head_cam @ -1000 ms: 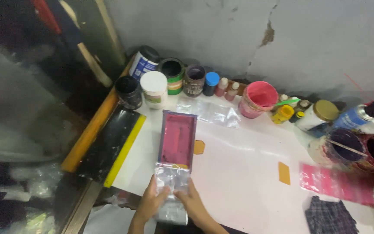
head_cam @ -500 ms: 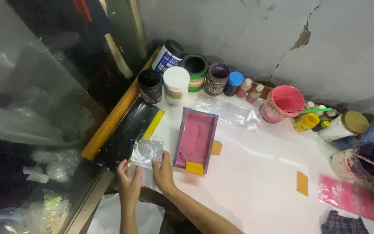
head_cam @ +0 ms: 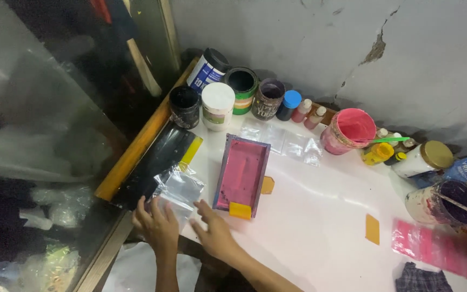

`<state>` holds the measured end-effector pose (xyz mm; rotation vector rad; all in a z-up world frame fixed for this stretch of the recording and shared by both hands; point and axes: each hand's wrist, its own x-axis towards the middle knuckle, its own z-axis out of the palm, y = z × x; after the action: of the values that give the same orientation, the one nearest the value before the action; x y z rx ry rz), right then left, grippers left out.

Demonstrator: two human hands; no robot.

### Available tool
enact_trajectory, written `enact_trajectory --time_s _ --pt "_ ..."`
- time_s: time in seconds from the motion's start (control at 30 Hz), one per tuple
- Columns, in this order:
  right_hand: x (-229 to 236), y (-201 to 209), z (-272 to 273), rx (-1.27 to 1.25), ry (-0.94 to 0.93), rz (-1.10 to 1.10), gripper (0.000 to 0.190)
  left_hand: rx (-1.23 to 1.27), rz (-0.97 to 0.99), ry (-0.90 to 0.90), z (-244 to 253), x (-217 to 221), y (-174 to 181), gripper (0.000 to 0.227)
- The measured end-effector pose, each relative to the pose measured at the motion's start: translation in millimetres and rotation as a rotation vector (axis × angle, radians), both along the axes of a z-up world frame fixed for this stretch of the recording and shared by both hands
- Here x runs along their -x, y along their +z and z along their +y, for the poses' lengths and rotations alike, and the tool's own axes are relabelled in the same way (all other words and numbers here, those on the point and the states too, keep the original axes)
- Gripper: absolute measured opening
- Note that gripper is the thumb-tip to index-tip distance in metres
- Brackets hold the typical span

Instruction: The person stirs a pink substance in a container using a green spatula. They then pick up a clear plastic sheet, unfold it, and smooth it out on the table surface.

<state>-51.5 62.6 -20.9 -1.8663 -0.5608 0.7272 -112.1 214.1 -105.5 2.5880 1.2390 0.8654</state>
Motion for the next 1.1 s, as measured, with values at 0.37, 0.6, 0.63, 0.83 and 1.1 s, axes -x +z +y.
enact_trajectory --time_s 0.37,0.6,0.63,0.83,1.1 --pt "-84.3 -60.6 -151.7 -0.094 -0.691 -0.221 0.023 -0.091 -0.462 -0.529 -85.1 -36.4 14.0 0.032" --pt "-103.2 -57.8 -234.2 0.123 -1.0 -0.105 0.029 0.389 -0.429 -1.297 -228.1 -106.6 66.8 0.016" --pt "-108.4 -67.7 -241.3 0.123 -1.018 -0.1 0.029 0.393 -0.423 -1.314 -239.7 -129.7 44.3 0.016" --pt "-138.1 -119.5 -279.6 0.206 -1.076 -0.145 0.027 0.258 -0.093 -1.142 -287.8 -229.6 -14.0 0.032" --pt "-194.3 -114.2 -270.8 0.201 -1.015 -0.165 0.024 0.216 0.212 -1.049 -288.5 -263.6 11.8 0.044"
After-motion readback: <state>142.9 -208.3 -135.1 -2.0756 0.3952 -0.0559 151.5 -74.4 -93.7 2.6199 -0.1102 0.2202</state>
